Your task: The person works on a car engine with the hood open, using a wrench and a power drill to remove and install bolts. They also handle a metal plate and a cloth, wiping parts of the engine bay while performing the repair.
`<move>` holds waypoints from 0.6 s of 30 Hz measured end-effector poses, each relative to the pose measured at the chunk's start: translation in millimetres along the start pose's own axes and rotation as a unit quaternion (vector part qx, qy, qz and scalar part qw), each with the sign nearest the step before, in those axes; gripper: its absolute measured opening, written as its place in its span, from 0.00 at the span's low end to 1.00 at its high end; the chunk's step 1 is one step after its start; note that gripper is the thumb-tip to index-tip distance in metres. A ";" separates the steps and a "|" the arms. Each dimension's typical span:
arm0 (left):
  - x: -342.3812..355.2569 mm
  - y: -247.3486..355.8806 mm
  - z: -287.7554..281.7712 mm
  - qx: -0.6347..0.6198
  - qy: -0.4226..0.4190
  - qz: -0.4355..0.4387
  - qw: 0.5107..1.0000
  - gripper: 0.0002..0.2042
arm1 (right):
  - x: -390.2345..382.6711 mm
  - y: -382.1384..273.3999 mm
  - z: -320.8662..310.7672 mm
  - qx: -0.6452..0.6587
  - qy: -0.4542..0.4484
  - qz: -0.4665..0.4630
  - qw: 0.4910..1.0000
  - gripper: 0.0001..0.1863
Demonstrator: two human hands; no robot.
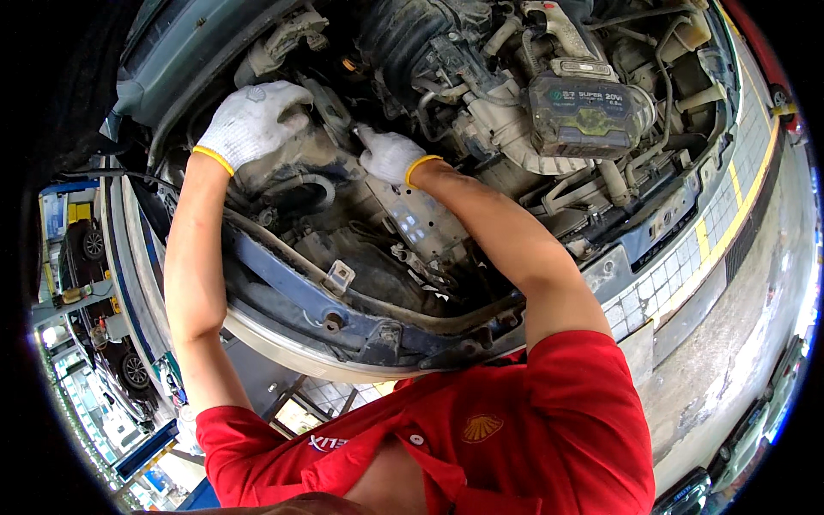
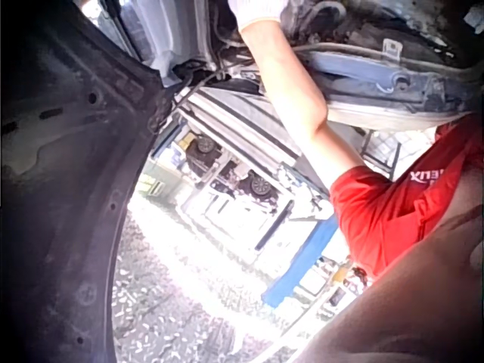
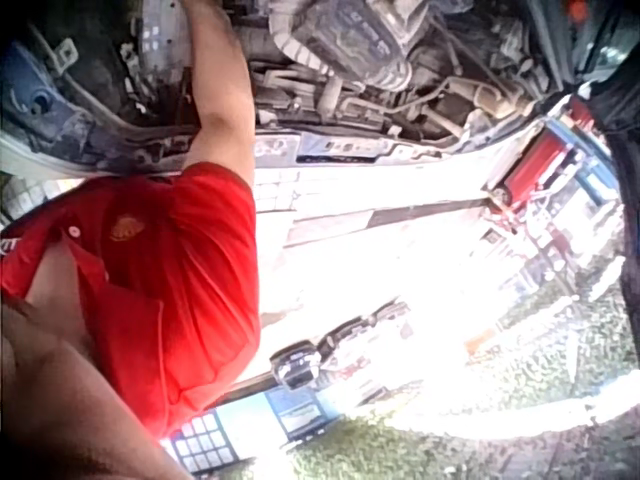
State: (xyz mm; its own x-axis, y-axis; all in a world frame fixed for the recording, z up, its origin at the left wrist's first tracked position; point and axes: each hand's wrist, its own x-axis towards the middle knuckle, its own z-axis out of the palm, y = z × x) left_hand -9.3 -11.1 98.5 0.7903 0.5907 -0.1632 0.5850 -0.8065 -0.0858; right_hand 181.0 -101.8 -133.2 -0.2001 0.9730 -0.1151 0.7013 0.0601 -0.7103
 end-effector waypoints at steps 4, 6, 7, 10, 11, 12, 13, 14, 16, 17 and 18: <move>-1.2 4.3 0.9 0.005 0.006 -0.008 1.000 0.19 | 0.7 -30.6 -24.3 -0.003 -0.036 0.035 0.999 0.30; -2.2 2.7 0.7 -0.002 0.008 0.003 1.000 0.19 | 9.4 -36.6 -25.3 -0.006 -0.038 0.043 0.998 0.27; -2.6 1.4 0.8 -0.006 0.009 0.008 1.000 0.19 | 12.2 -38.9 -27.3 -0.022 -0.063 0.057 0.996 0.26; -1.3 -2.0 0.7 -0.003 0.017 0.005 1.000 0.18 | 20.3 -37.5 -29.6 -0.050 -0.102 0.073 0.991 0.23; -0.8 -1.7 -1.8 -0.006 0.021 0.007 1.000 0.18 | 23.6 -30.3 -23.4 -0.047 -0.091 0.060 0.993 0.23; -0.7 0.4 -4.6 -0.010 0.024 0.009 1.000 0.17 | 25.5 -25.6 -19.6 -0.043 -0.081 0.048 0.995 0.23; -3.1 0.9 -4.4 -0.015 0.024 0.006 1.000 0.17 | 23.2 -33.6 -29.3 -0.028 -0.118 0.023 0.992 0.22; -4.8 0.2 -3.3 -0.015 0.021 0.002 1.000 0.17 | 21.5 -39.2 -42.7 -0.014 -0.155 -0.002 0.988 0.22; -2.0 0.2 -2.9 -0.017 0.017 0.003 1.000 0.16 | 21.2 -43.3 -54.6 0.036 -0.208 -0.004 0.977 0.20; -1.9 -1.2 -1.7 -0.011 0.023 0.006 1.000 0.16 | 26.7 -42.0 -56.8 0.070 -0.229 0.015 0.971 0.19; -3.7 -3.0 0.7 -0.005 0.028 0.006 1.000 0.16 | 28.0 -46.5 -59.9 0.103 -0.251 0.032 0.962 0.18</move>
State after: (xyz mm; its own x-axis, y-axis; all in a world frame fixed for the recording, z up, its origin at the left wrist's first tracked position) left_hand -14.1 -10.9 98.7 0.8065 0.5811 -0.1085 0.5763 -0.8138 -0.0747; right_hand 183.8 -64.1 -61.7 -0.5019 0.7400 -0.4477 0.5827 -0.0932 -0.8073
